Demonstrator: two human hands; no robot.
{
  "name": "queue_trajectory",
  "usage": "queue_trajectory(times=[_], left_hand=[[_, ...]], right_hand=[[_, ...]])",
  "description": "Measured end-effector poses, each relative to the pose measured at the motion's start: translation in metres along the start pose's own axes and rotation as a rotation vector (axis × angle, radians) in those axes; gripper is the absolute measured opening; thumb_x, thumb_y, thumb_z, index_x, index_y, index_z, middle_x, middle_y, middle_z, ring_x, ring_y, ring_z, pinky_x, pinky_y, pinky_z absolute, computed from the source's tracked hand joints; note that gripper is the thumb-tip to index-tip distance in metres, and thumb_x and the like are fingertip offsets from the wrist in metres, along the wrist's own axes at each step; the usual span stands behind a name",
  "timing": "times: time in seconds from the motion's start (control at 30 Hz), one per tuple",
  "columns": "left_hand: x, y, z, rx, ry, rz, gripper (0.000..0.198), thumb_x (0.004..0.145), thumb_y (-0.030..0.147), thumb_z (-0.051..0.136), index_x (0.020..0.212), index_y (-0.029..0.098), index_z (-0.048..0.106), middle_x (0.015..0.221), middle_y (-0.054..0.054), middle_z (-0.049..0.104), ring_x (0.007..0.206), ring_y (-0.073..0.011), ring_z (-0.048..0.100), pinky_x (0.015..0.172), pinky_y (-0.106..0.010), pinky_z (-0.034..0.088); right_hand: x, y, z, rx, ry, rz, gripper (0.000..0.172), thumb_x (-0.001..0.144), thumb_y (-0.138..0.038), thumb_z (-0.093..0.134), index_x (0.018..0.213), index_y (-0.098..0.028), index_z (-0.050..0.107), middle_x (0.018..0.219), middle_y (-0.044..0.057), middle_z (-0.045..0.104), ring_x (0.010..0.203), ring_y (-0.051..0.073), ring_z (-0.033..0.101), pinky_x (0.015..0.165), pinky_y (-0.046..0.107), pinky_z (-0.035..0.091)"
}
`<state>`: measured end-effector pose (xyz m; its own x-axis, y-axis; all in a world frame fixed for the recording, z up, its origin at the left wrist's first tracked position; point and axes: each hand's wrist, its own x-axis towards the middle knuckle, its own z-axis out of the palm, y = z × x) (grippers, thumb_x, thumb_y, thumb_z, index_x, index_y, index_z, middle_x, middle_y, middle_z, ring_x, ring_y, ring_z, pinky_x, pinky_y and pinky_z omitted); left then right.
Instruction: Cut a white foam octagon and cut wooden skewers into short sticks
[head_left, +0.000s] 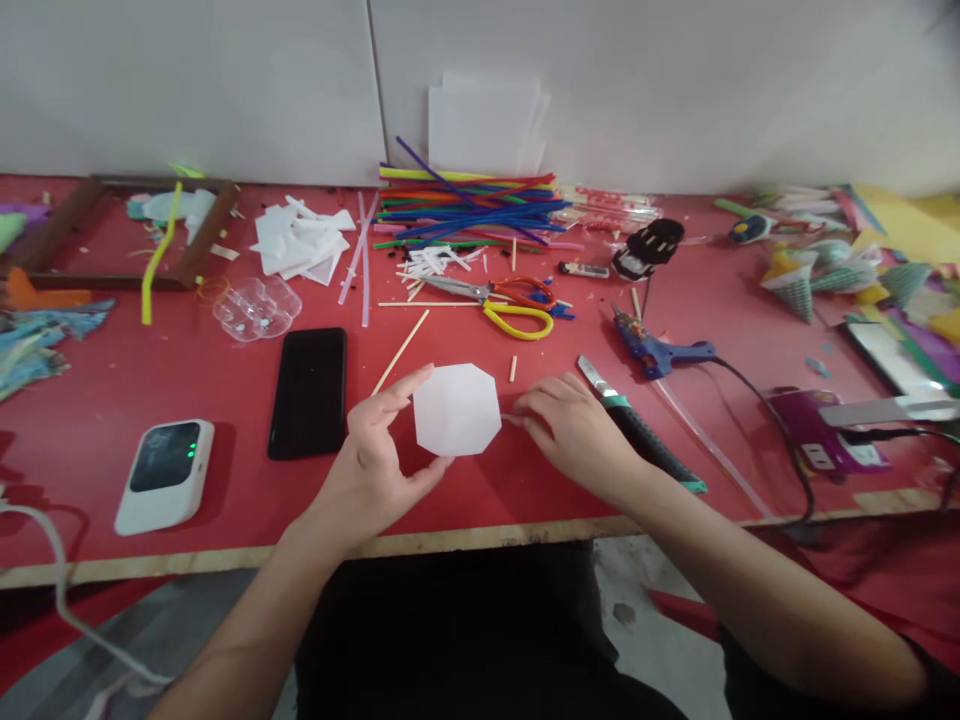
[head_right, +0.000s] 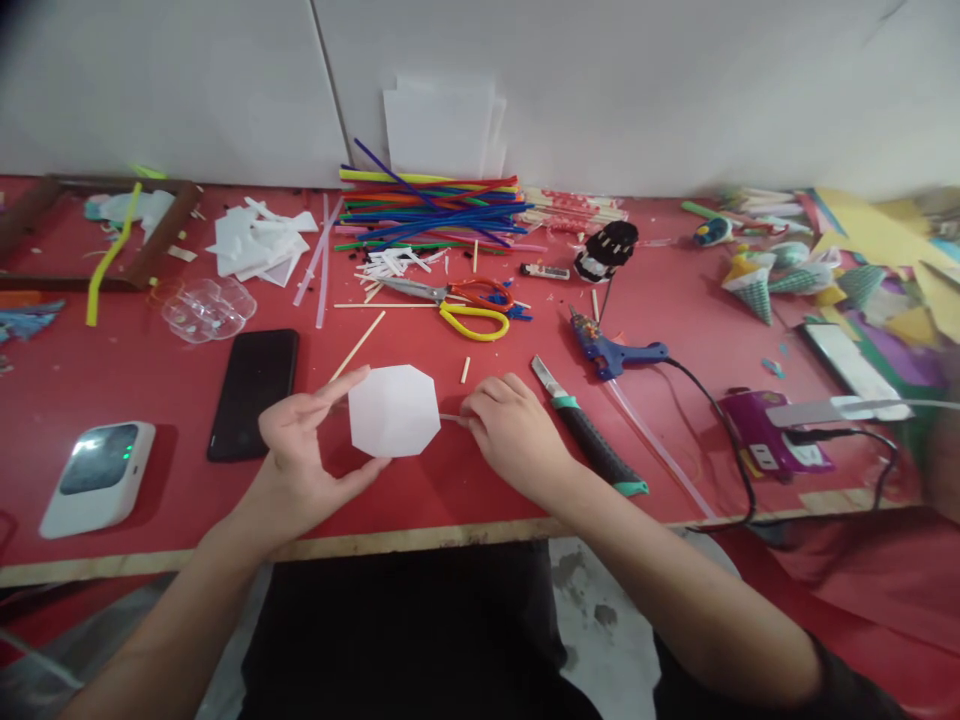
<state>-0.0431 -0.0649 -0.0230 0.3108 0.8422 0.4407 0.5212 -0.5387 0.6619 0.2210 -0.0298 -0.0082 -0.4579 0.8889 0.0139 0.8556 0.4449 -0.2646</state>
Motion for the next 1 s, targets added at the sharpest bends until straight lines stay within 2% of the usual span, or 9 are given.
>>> queue_trajectory(times=[0.13, 0.23, 0.33, 0.47, 0.6, 0.7, 0.8, 0.9, 1.0], left_hand=[[0.004, -0.005, 0.006, -0.026, 0.093, -0.024, 0.063, 0.087, 0.021, 0.073, 0.125, 0.026, 0.024, 0.151, -0.026, 0.048, 0.137, -0.0286, 0.055, 0.105, -0.054, 0.054], [0.004, -0.008, 0.010, -0.103, 0.191, -0.019, 0.060, 0.086, 0.020, 0.074, 0.120, 0.028, 0.025, 0.152, -0.025, 0.047, 0.137, -0.0283, 0.055, 0.104, -0.055, 0.054], [0.002, -0.012, 0.011, -0.132, 0.233, -0.043, 0.066, 0.085, 0.022, 0.076, 0.126, 0.027, 0.024, 0.150, -0.026, 0.048, 0.131, -0.0287, 0.059, 0.100, -0.053, 0.057], [-0.001, -0.017, 0.008, -0.085, 0.188, -0.145, 0.078, 0.083, 0.036, 0.080, 0.139, 0.025, 0.027, 0.148, -0.025, 0.052, 0.122, -0.0302, 0.065, 0.096, -0.051, 0.061], [0.000, -0.020, 0.007, -0.045, 0.223, -0.106, 0.082, 0.080, 0.045, 0.083, 0.140, 0.027, 0.029, 0.143, -0.021, 0.056, 0.126, -0.0313, 0.063, 0.095, -0.051, 0.061], [0.000, -0.022, 0.007, 0.021, 0.234, -0.092, 0.086, 0.070, 0.053, 0.089, 0.133, 0.023, 0.037, 0.134, -0.020, 0.061, 0.120, -0.0321, 0.065, 0.094, -0.051, 0.060], [-0.004, -0.020, 0.010, 0.132, 0.203, -0.072, 0.088, 0.067, 0.050, 0.092, 0.131, 0.022, 0.039, 0.129, -0.019, 0.062, 0.119, -0.0338, 0.063, 0.097, -0.054, 0.056], [-0.011, -0.014, 0.014, 0.299, 0.117, -0.099, 0.089, 0.068, 0.045, 0.092, 0.134, 0.022, 0.037, 0.127, -0.019, 0.062, 0.116, -0.0361, 0.062, 0.099, -0.058, 0.052], [-0.017, -0.008, 0.015, 0.411, 0.091, -0.173, 0.102, 0.062, 0.059, 0.090, 0.138, 0.019, 0.034, 0.127, -0.022, 0.060, 0.117, -0.0417, 0.059, 0.099, -0.066, 0.048]], right_hand=[[0.009, 0.000, -0.006, -0.052, -0.108, -0.017, 0.021, 0.089, -0.005, 0.049, 0.088, -0.015, 0.067, 0.092, 0.011, 0.067, 0.090, 0.026, 0.057, 0.086, 0.036, 0.045], [0.031, 0.001, -0.010, -0.125, -0.080, -0.031, 0.025, 0.085, 0.000, 0.045, 0.093, -0.013, 0.065, 0.095, 0.014, 0.067, 0.091, 0.026, 0.057, 0.085, 0.035, 0.044], [0.076, 0.004, -0.011, -0.125, 0.065, 0.003, 0.027, 0.089, -0.001, 0.042, 0.102, -0.013, 0.063, 0.102, 0.015, 0.068, 0.095, 0.027, 0.059, 0.084, 0.035, 0.043], [0.154, 0.005, -0.011, -0.057, 0.214, -0.020, 0.026, 0.096, -0.009, 0.040, 0.104, -0.014, 0.064, 0.104, 0.016, 0.069, 0.098, 0.028, 0.060, 0.086, 0.037, 0.043], [0.201, 0.005, -0.007, 0.003, 0.242, 0.003, 0.025, 0.093, -0.013, 0.046, 0.103, -0.013, 0.069, 0.113, 0.018, 0.071, 0.109, 0.031, 0.060, 0.099, 0.043, 0.041], [0.196, 0.012, -0.004, 0.049, 0.278, -0.018, 0.024, 0.092, -0.018, 0.050, 0.105, -0.017, 0.070, 0.119, 0.015, 0.070, 0.117, 0.032, 0.058, 0.105, 0.048, 0.040], [0.171, 0.030, -0.007, 0.078, 0.317, -0.007, 0.024, 0.091, -0.023, 0.053, 0.105, -0.018, 0.072, 0.119, 0.013, 0.071, 0.119, 0.032, 0.059, 0.106, 0.049, 0.040], [0.145, 0.057, -0.015, 0.036, 0.266, 0.053, 0.027, 0.090, -0.026, 0.056, 0.107, -0.015, 0.073, 0.114, 0.015, 0.073, 0.113, 0.033, 0.063, 0.102, 0.049, 0.044], [0.130, 0.085, -0.022, -0.044, 0.177, 0.082, 0.036, 0.087, -0.030, 0.061, 0.117, -0.014, 0.072, 0.117, 0.016, 0.073, 0.112, 0.035, 0.063, 0.101, 0.051, 0.044]])
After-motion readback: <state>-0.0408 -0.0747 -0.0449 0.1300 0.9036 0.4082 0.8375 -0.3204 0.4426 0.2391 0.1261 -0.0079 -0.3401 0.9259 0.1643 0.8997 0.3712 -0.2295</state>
